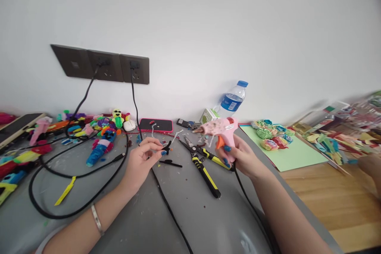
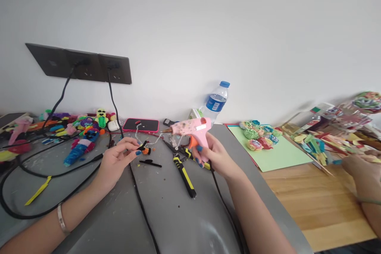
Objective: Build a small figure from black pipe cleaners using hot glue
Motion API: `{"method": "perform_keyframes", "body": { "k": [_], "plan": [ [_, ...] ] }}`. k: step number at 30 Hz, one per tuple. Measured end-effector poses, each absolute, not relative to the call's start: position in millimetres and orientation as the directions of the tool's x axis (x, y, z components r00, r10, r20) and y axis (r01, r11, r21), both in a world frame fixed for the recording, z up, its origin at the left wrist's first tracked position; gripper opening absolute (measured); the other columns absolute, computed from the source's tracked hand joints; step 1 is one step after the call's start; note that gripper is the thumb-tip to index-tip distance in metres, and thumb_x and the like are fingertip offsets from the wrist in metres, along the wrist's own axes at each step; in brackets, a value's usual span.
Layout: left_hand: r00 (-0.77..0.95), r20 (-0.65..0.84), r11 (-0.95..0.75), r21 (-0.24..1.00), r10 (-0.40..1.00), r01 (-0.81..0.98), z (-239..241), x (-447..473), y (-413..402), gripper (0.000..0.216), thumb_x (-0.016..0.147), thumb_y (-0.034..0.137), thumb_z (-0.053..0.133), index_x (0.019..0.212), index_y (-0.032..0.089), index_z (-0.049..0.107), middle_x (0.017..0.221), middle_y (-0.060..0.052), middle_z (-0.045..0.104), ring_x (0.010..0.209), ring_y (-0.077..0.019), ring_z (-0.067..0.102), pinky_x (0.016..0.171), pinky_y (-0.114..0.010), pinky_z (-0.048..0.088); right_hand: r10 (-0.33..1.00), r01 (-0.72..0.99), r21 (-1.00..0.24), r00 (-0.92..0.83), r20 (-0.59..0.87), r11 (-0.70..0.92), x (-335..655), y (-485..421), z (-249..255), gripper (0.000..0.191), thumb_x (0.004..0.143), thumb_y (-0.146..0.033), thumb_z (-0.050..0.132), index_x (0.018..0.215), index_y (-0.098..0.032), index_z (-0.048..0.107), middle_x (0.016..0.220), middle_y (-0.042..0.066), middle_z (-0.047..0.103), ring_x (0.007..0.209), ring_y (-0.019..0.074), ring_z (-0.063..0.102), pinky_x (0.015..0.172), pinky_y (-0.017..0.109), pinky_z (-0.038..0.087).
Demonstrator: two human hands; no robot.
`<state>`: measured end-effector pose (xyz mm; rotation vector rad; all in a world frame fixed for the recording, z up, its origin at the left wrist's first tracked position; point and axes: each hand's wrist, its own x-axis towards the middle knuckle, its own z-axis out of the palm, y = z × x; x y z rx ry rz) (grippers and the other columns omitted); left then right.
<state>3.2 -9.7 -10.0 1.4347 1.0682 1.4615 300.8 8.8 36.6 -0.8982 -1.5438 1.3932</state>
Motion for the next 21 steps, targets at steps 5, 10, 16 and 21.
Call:
{"method": "perform_keyframes", "body": {
  "k": [5, 10, 16, 21],
  "plan": [
    [-0.027, 0.326, -0.327, 0.945, 0.945, -0.001, -9, 3, -10, 0.009, 0.08, 0.026, 0.073, 0.075, 0.019, 0.075, 0.095, -0.008, 0.065, 0.082, -0.0183, 0.059, 0.059, -0.025, 0.044, 0.85, -0.105, -0.994, -0.521, 0.072, 0.02, 278, 8, 17, 0.034, 0.085, -0.053, 0.065, 0.082, -0.021, 0.056, 0.042, -0.009, 0.039, 0.039, 0.0093, 0.03, 0.044, 0.026, 0.024],
    [-0.019, 0.324, -0.325, 0.946, 0.946, -0.023, -9, 3, -11, 0.011, 0.08, 0.029, 0.075, 0.076, 0.019, 0.075, 0.095, -0.008, 0.065, 0.08, -0.0183, 0.059, 0.059, -0.026, 0.044, 0.855, -0.006, -0.998, -0.515, 0.056, 0.062, 275, 12, 8, 0.043, 0.086, -0.059, 0.063, 0.077, -0.017, 0.064, 0.04, -0.008, 0.038, 0.039, 0.0089, 0.029, 0.044, 0.026, 0.022],
    [-0.004, 0.311, -0.311, 0.949, 0.95, -0.05, -10, 3, -11, 0.011, 0.08, 0.029, 0.076, 0.075, 0.019, 0.075, 0.095, -0.008, 0.065, 0.083, -0.0187, 0.06, 0.059, -0.026, 0.044, 0.856, 0.081, -0.993, -0.516, 0.033, 0.087, 274, 14, 8, 0.039, 0.085, -0.054, 0.064, 0.072, -0.017, 0.063, 0.041, -0.007, 0.04, 0.04, 0.0092, 0.031, 0.046, 0.027, 0.024],
    [-0.004, 0.286, -0.286, 0.956, 0.958, -0.071, -7, 5, -11, 0.012, 0.077, 0.03, 0.078, 0.073, 0.019, 0.075, 0.095, -0.009, 0.065, 0.086, -0.0202, 0.062, 0.06, -0.026, 0.046, 0.844, 0.084, -0.99, -0.534, 0.054, 0.116, 276, 15, 7, 0.033, 0.087, -0.047, 0.065, 0.082, -0.015, 0.069, 0.043, -0.007, 0.042, 0.044, 0.0098, 0.034, 0.05, 0.027, 0.031]
  ]
}}
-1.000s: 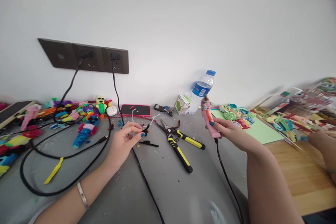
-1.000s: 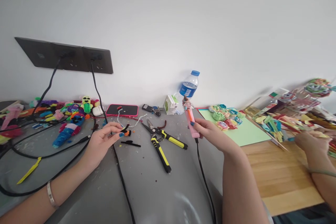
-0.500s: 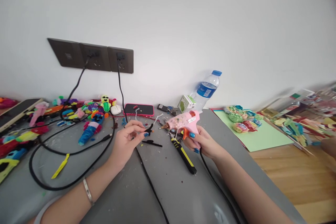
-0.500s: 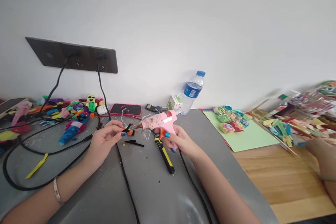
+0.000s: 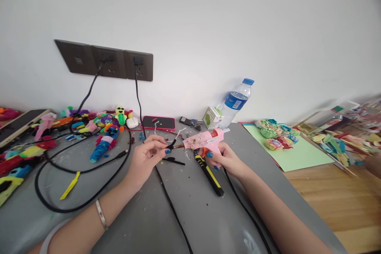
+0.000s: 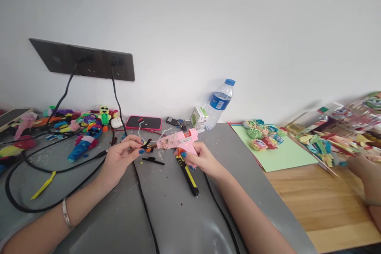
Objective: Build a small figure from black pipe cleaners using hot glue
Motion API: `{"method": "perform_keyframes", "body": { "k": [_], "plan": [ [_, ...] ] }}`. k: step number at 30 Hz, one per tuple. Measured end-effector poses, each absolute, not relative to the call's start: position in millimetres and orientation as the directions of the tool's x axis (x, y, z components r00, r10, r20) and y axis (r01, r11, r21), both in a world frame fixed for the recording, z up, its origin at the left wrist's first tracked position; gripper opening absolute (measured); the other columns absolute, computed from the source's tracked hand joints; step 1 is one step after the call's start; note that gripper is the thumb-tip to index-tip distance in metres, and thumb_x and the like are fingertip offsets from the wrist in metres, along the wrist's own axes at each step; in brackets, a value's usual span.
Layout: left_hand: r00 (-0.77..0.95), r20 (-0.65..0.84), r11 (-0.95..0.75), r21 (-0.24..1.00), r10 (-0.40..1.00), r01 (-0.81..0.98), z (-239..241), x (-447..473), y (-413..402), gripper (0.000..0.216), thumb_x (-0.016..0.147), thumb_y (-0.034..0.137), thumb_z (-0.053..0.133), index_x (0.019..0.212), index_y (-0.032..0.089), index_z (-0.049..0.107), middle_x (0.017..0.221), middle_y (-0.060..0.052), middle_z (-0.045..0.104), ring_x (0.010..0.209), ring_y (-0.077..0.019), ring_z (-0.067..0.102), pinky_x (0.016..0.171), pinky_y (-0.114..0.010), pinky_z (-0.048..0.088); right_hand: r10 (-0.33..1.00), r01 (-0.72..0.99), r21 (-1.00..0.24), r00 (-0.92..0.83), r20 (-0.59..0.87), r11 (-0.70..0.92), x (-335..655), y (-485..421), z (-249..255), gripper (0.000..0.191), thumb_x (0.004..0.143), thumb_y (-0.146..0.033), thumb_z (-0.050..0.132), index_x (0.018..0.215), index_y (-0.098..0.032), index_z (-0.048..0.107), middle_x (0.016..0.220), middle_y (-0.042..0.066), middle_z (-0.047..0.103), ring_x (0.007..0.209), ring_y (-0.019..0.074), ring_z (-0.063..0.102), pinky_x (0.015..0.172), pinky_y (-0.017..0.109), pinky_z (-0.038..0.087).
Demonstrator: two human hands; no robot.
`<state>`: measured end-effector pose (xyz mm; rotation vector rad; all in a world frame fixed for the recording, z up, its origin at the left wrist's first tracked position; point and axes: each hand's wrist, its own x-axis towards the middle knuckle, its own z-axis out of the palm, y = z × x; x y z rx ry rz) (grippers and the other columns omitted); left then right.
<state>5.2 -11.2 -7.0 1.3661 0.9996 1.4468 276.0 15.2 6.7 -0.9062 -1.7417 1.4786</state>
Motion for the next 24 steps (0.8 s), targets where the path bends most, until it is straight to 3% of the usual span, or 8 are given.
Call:
{"method": "perform_keyframes", "body": {
  "k": [8, 15, 24],
  "plan": [
    [0.003, 0.27, -0.27, 0.961, 0.963, -0.062, -4.7, 6.6, -10.6, 0.014, 0.075, 0.031, 0.079, 0.072, 0.019, 0.075, 0.094, -0.009, 0.066, 0.084, -0.0202, 0.061, 0.06, -0.026, 0.046, 0.861, 0.134, -0.985, -0.509, 0.026, 0.109, 277.1, 15.8, 6.7, 0.03, 0.084, -0.045, 0.067, 0.08, -0.015, 0.068, 0.045, -0.007, 0.041, 0.044, 0.0096, 0.033, 0.048, 0.026, 0.028],
    [0.012, 0.263, -0.262, 0.963, 0.965, -0.071, -5.6, 6.4, -10.6, 0.013, 0.074, 0.031, 0.079, 0.071, 0.018, 0.076, 0.094, -0.009, 0.065, 0.084, -0.02, 0.06, 0.061, -0.027, 0.046, 0.865, 0.168, -0.976, -0.501, 0.039, 0.141, 276.0, 15.5, 8.9, 0.036, 0.085, -0.042, 0.066, 0.06, -0.018, 0.055, 0.043, -0.006, 0.041, 0.044, 0.0094, 0.035, 0.048, 0.025, 0.027],
    [0.012, 0.259, -0.258, 0.963, 0.966, -0.075, -4.2, 6.8, -11.6, 0.011, 0.075, 0.029, 0.079, 0.071, 0.019, 0.075, 0.095, -0.009, 0.064, 0.087, -0.0212, 0.061, 0.063, -0.028, 0.047, 0.862, 0.189, -0.971, -0.505, 0.03, 0.144, 277.5, 14.8, 7.4, 0.036, 0.088, -0.05, 0.063, 0.074, -0.017, 0.058, 0.047, -0.007, 0.041, 0.046, 0.0098, 0.034, 0.051, 0.026, 0.029]
  ]
}}
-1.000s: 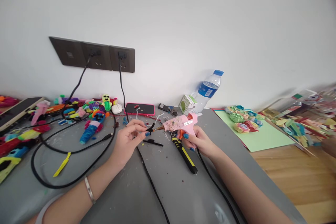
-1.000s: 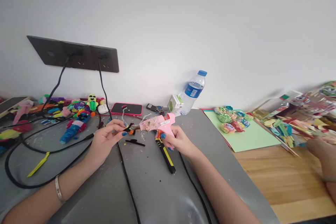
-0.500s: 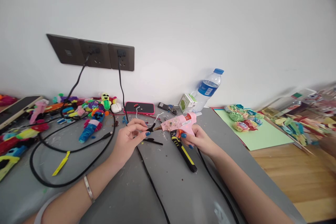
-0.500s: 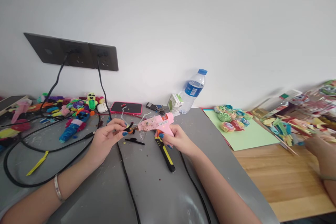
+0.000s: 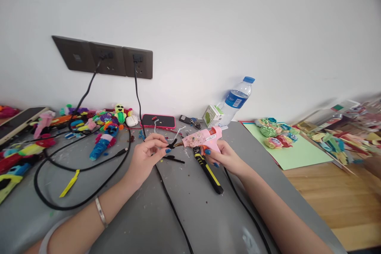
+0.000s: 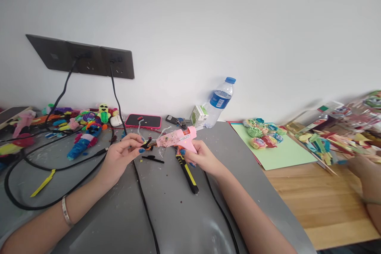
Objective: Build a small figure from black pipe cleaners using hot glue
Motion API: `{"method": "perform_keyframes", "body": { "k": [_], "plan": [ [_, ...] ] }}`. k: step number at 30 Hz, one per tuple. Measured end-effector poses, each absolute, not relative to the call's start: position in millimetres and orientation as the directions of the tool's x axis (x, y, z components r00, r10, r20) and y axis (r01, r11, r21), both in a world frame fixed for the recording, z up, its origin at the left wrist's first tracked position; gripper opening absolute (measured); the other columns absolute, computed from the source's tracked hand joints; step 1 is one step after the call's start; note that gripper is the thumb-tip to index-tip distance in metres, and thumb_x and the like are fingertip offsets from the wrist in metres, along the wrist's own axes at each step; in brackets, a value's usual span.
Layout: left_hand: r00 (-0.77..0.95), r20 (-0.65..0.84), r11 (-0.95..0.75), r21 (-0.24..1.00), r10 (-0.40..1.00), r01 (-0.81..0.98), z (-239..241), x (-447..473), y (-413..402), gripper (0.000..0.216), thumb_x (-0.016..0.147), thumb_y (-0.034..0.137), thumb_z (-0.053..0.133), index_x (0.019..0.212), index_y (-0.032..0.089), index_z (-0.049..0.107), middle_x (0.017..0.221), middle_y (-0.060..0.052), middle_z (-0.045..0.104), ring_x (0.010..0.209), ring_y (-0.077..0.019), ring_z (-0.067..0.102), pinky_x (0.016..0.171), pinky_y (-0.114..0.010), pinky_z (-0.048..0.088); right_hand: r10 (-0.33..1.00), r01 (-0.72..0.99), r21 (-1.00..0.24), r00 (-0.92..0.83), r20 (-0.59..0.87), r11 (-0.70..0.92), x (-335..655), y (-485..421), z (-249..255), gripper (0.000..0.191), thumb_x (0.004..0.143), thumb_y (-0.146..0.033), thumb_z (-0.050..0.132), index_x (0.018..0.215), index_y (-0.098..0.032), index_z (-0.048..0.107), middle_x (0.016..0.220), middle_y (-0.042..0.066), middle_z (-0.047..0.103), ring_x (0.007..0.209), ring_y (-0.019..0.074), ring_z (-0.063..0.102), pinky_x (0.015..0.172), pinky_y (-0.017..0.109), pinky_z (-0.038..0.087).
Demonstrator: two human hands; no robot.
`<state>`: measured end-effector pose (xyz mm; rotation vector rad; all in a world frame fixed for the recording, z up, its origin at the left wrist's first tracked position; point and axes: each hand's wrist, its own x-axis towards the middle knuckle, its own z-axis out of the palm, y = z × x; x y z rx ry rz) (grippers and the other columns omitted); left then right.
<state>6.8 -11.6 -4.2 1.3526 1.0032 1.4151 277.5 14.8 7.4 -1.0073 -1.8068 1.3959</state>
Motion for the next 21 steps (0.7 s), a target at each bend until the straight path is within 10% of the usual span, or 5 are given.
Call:
{"method": "perform_keyframes", "body": {
  "k": [21],
  "plan": [
    [0.016, 0.291, -0.288, 0.951, 0.957, -0.111, -8.1, 6.1, -10.4, 0.007, 0.076, 0.024, 0.078, 0.071, 0.019, 0.075, 0.094, -0.008, 0.064, 0.086, -0.0199, 0.061, 0.062, -0.027, 0.046, 0.835, 0.188, -0.965, -0.548, 0.054, 0.186, 279.5, 16.0, 3.8, 0.047, 0.092, -0.06, 0.058, 0.07, -0.019, 0.05, 0.049, -0.006, 0.042, 0.048, 0.0098, 0.034, 0.051, 0.026, 0.028]
  ]
}}
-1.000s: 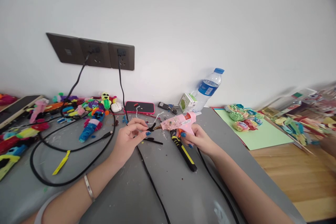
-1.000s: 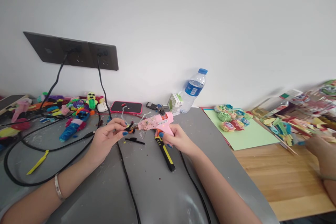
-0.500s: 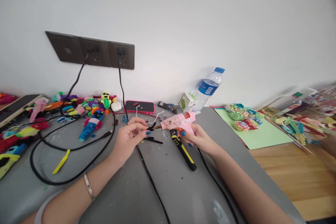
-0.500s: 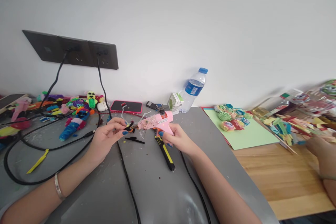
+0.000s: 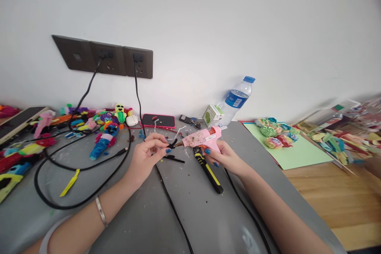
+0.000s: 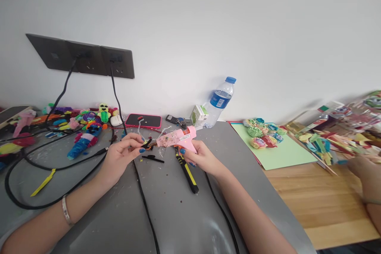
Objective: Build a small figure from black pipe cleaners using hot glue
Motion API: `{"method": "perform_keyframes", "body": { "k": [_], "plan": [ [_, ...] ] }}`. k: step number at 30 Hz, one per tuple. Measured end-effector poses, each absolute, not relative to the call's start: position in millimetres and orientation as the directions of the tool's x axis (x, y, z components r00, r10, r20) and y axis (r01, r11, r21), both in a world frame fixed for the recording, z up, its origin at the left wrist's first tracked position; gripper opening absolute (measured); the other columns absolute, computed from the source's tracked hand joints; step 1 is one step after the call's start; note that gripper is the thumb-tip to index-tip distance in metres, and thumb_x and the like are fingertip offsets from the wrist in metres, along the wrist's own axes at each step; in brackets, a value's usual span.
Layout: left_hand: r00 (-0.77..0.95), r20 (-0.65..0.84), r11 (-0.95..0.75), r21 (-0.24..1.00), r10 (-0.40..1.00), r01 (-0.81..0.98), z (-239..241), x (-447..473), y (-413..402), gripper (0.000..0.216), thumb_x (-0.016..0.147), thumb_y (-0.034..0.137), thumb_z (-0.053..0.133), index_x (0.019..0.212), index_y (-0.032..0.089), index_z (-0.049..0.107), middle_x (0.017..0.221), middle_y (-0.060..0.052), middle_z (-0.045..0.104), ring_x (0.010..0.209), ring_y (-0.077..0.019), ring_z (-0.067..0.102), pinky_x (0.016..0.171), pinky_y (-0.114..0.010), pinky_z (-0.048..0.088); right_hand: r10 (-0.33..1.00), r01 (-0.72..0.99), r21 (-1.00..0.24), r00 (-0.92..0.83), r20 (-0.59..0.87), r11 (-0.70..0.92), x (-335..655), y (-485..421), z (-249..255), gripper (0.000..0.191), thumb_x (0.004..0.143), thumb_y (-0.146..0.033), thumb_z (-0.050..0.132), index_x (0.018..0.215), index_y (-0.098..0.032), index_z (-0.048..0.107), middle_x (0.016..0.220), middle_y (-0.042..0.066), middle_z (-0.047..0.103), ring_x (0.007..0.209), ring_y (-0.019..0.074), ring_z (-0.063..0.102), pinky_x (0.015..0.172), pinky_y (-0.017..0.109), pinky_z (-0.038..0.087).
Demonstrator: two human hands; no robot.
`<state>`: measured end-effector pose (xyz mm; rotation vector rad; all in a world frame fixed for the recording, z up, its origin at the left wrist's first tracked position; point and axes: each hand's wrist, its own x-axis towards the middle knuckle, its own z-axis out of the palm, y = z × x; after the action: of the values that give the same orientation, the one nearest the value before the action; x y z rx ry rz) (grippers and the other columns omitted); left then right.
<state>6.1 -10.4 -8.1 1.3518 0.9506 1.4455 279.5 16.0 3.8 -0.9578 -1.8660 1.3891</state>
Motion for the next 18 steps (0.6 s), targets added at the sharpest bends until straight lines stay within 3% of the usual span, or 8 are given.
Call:
{"method": "perform_keyframes", "body": {
  "k": [18],
  "plan": [
    [0.015, 0.277, -0.274, 0.957, 0.961, -0.099, -4.6, 7.3, -11.5, 0.008, 0.075, 0.025, 0.078, 0.07, 0.019, 0.075, 0.094, -0.008, 0.064, 0.083, -0.0193, 0.061, 0.06, -0.026, 0.047, 0.836, 0.201, -0.966, -0.548, 0.029, 0.165, 280.6, 15.0, 4.6, 0.045, 0.093, -0.059, 0.058, 0.074, -0.019, 0.051, 0.05, -0.006, 0.042, 0.047, 0.0091, 0.033, 0.048, 0.025, 0.026]
  ]
}}
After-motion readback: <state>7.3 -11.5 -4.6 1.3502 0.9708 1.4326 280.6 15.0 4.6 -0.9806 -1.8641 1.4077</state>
